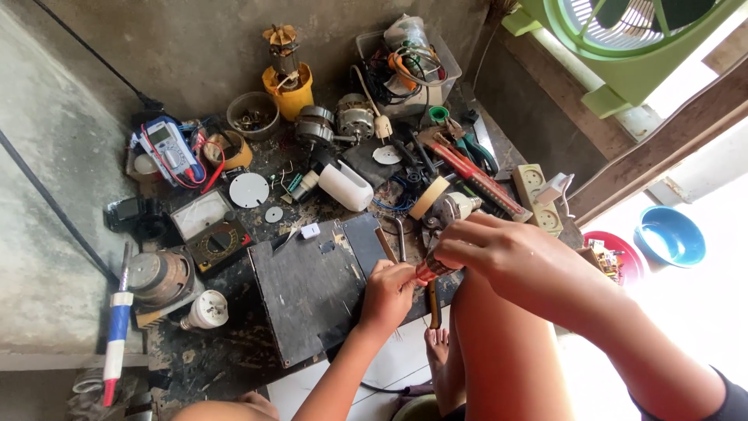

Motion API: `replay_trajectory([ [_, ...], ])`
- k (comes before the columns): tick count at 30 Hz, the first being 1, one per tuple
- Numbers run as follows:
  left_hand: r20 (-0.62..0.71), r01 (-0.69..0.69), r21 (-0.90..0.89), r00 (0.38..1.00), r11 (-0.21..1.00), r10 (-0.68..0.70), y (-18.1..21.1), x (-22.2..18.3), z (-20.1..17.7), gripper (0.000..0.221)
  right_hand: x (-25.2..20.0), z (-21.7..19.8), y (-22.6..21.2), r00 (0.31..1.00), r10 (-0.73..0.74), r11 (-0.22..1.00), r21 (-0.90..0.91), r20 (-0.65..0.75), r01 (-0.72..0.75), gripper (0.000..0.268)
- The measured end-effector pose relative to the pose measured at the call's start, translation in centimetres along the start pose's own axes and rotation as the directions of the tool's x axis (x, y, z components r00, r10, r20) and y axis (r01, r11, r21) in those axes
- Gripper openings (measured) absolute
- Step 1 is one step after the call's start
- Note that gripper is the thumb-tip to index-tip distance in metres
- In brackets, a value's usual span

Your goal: Installing and adjusting internal electronic components on a circuit board using a screwdriver.

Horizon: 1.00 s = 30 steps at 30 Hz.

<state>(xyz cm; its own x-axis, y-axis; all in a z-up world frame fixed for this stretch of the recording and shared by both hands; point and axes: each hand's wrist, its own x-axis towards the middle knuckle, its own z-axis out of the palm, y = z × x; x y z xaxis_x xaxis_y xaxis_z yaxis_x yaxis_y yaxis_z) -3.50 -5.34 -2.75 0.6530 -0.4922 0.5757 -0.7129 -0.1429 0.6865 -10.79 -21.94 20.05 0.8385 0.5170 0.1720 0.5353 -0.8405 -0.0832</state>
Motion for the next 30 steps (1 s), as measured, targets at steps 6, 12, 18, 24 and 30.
replay_trajectory([
  [6,0.017,0.060,0.005,0.998,0.998,-0.060,-0.6,-0.4,0.8,0.014,-0.1,0.3,-0.4,0.995,0.081,0.984,-0.156,-0.055,-0.089,0.012],
  [12,0.086,0.102,0.027,0.991,0.994,-0.104,-0.8,-0.6,1.0,0.012,-0.9,1.3,-0.8,0.981,0.191,0.978,-0.073,-0.031,-0.193,0.012],
  [18,0.112,0.109,-0.075,0.989,0.991,-0.100,-0.9,-0.1,0.9,0.022,-1.6,2.4,0.4,0.931,0.364,0.922,-0.151,0.021,-0.357,0.015],
  [24,0.159,0.102,-0.225,0.985,0.969,-0.067,-1.6,0.1,0.3,0.008,-2.6,4.2,2.0,0.950,0.314,0.920,-0.247,-0.007,-0.306,0.038],
  [30,0.102,0.085,-0.299,0.993,0.950,-0.056,-0.5,1.3,-0.6,0.012,-1.9,5.8,1.3,0.885,0.466,0.859,-0.240,0.001,-0.452,0.057],
])
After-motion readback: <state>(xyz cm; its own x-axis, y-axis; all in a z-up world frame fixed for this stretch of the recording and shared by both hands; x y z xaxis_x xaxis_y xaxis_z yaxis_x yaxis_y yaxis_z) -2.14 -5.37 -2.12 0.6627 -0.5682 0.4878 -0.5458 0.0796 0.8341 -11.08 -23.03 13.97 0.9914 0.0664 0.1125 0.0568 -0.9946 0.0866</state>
